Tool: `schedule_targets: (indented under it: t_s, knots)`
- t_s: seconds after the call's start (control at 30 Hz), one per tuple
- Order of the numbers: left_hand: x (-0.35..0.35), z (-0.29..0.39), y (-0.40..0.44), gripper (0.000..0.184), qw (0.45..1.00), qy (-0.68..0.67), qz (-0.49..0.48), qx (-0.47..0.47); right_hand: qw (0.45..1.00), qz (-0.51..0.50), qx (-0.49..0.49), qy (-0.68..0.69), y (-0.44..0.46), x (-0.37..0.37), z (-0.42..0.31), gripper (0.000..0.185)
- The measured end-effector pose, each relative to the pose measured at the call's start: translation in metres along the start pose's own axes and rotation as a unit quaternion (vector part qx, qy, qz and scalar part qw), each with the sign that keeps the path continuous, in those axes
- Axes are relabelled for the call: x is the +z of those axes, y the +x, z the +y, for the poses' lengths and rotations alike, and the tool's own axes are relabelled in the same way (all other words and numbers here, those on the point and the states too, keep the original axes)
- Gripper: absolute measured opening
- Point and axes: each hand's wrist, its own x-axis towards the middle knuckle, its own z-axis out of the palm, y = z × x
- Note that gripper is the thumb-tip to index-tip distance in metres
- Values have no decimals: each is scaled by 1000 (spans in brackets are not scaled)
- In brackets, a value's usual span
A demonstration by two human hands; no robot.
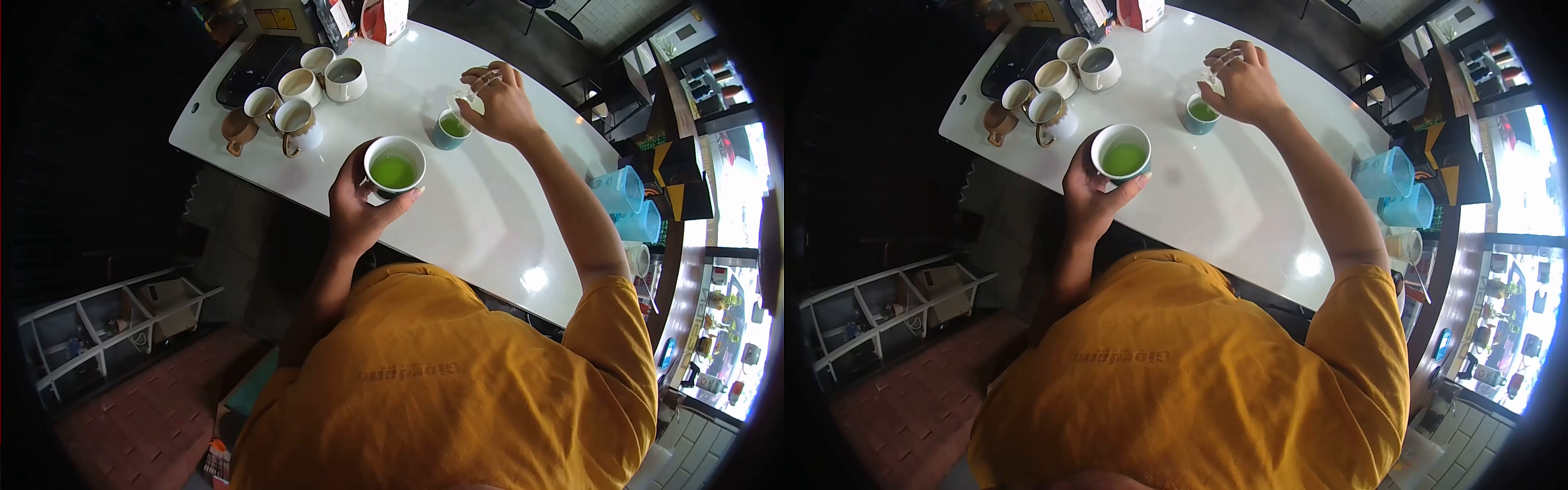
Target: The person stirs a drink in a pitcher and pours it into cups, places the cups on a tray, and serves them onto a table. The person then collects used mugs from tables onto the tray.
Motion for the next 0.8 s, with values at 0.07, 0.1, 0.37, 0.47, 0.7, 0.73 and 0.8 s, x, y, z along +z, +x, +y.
schedule_targets:
  t_s: [0.07, 0.1, 0.37, 0.47, 0.7, 0.73, 0.8]
  knots:
    - [-1, -2, 1, 60, 1000, -3, -2, 2, 1000, 8, 15, 7, 0, 1, 4, 36]
    - [-1, -3, 1, 60, 1000, -12, 0, 0, 999, 16, 31, 14, 1, 1, 6, 36]
    - [-1, -5, 7, 61, 1000, -8, -19, -22, 994, 101, -3, 48, 17, -62, 11, 24]
    - [3, 0, 12, 62, 998, 26, -34, -45, 990, 108, -48, 76, 26, -111, -12, 25]
    - [15, -9, 23, 62, 996, 11, -70, -54, 968, 113, -173, 142, 38, -168, -53, 33]
    - [17, -12, 25, 62, 996, -19, -74, -44, 962, 100, -210, 142, 39, -173, -58, 35]
    - [19, -12, 29, 62, 995, -24, -81, -44, 966, 60, -198, 153, 39, -179, -69, 36]
